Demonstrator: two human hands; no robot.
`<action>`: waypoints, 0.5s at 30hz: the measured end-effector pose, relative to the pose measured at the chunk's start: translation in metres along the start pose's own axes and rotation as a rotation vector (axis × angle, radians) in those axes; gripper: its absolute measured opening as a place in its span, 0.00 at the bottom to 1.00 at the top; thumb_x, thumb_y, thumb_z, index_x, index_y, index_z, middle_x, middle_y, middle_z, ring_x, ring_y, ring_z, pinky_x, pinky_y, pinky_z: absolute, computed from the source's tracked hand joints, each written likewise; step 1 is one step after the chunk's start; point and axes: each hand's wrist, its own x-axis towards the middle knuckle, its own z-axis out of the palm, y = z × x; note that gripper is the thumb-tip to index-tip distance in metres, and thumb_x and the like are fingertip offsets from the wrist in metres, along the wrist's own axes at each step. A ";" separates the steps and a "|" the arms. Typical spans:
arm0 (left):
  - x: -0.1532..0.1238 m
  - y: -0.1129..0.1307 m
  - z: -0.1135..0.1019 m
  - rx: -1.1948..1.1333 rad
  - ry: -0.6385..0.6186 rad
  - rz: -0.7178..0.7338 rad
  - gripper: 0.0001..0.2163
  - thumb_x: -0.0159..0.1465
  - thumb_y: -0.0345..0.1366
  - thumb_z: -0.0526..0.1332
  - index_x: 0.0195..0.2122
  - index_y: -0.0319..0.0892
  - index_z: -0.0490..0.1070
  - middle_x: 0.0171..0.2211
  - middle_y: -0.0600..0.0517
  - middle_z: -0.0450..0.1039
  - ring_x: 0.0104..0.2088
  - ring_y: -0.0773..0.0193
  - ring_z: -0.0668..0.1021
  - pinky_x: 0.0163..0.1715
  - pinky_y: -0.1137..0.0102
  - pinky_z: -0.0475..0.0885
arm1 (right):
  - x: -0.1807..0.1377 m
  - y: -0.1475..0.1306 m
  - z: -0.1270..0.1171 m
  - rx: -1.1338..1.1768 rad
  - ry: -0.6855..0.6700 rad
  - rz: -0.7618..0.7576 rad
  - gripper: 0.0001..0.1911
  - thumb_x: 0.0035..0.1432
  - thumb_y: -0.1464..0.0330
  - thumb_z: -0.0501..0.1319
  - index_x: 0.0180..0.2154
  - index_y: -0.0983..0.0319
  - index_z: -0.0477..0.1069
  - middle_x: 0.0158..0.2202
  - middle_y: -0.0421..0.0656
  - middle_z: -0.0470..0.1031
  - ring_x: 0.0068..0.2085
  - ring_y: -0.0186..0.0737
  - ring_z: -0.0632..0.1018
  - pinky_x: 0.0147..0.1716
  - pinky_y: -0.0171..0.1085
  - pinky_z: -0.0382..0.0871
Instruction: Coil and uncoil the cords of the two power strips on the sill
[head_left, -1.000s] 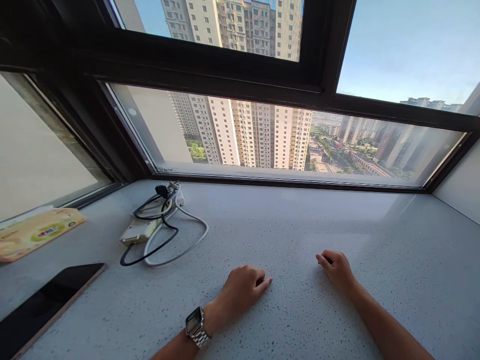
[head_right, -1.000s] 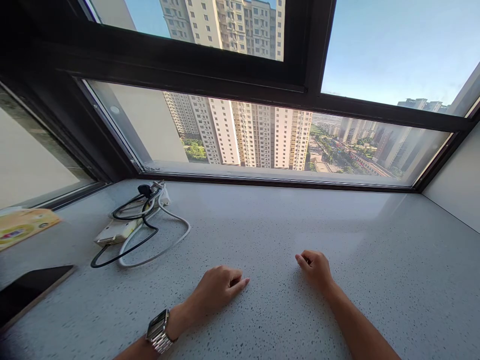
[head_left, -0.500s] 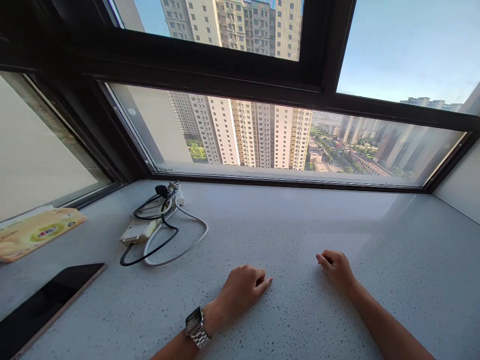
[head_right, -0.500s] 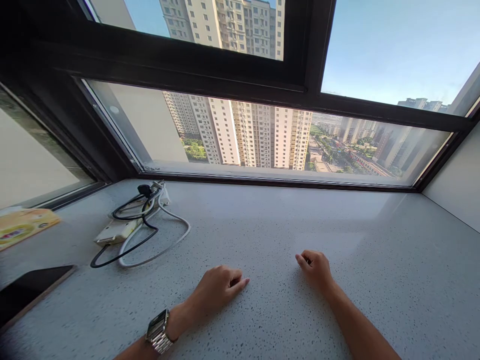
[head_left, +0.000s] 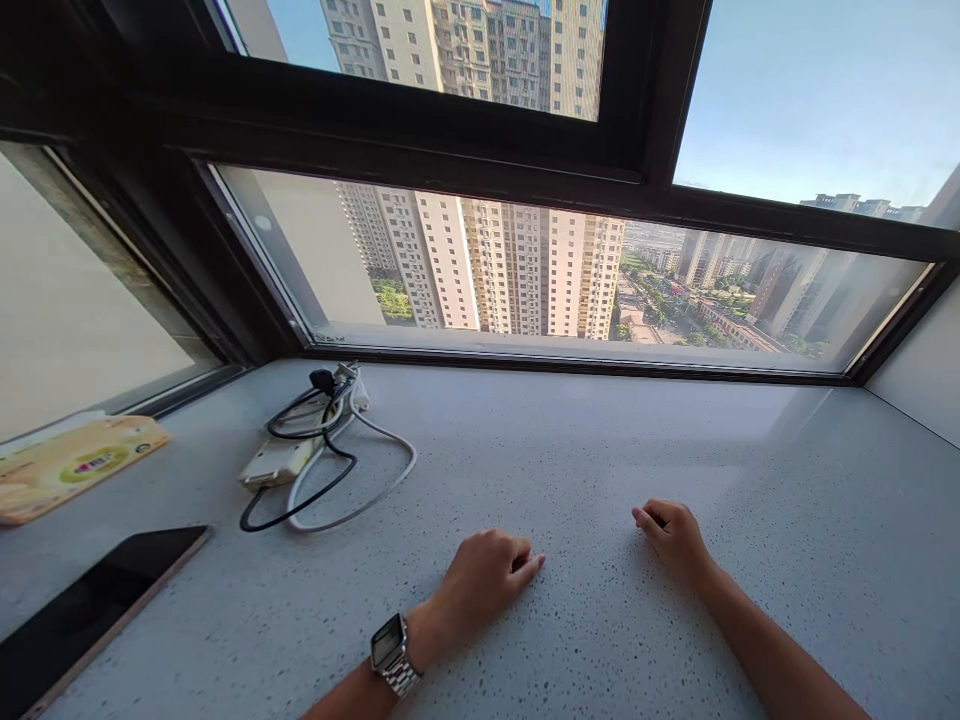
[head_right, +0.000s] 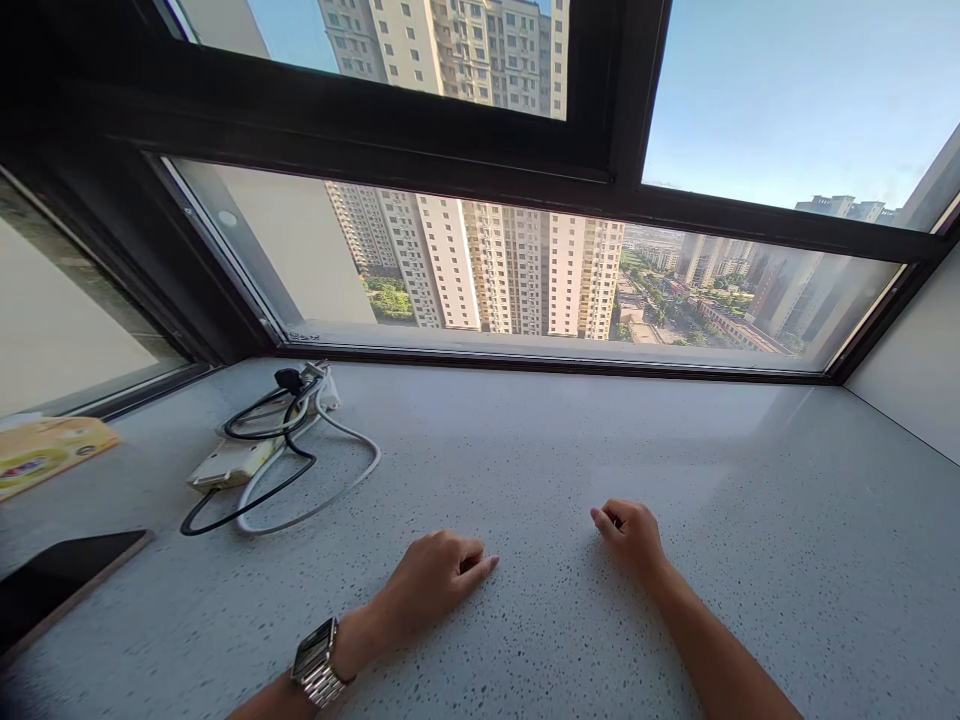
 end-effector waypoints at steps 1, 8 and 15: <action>0.000 0.000 0.000 0.001 -0.003 -0.001 0.21 0.63 0.49 0.50 0.18 0.42 0.50 0.16 0.56 0.54 0.19 0.69 0.56 0.23 0.70 0.50 | 0.000 0.000 0.000 -0.001 -0.001 -0.002 0.22 0.60 0.56 0.51 0.19 0.61 0.59 0.17 0.37 0.57 0.21 0.31 0.57 0.21 0.34 0.48; -0.002 0.000 -0.002 -0.022 -0.017 0.004 0.20 0.63 0.49 0.50 0.19 0.43 0.48 0.16 0.57 0.50 0.19 0.70 0.54 0.23 0.70 0.50 | 0.000 0.000 0.000 -0.002 0.000 -0.016 0.22 0.60 0.56 0.50 0.19 0.61 0.59 0.17 0.37 0.56 0.20 0.31 0.56 0.21 0.33 0.47; -0.001 0.000 -0.002 -0.004 -0.021 -0.004 0.20 0.63 0.49 0.49 0.20 0.43 0.48 0.16 0.57 0.49 0.20 0.70 0.53 0.23 0.70 0.51 | 0.000 0.000 0.000 0.007 0.012 -0.036 0.23 0.61 0.55 0.50 0.19 0.61 0.60 0.16 0.37 0.56 0.19 0.31 0.56 0.20 0.33 0.47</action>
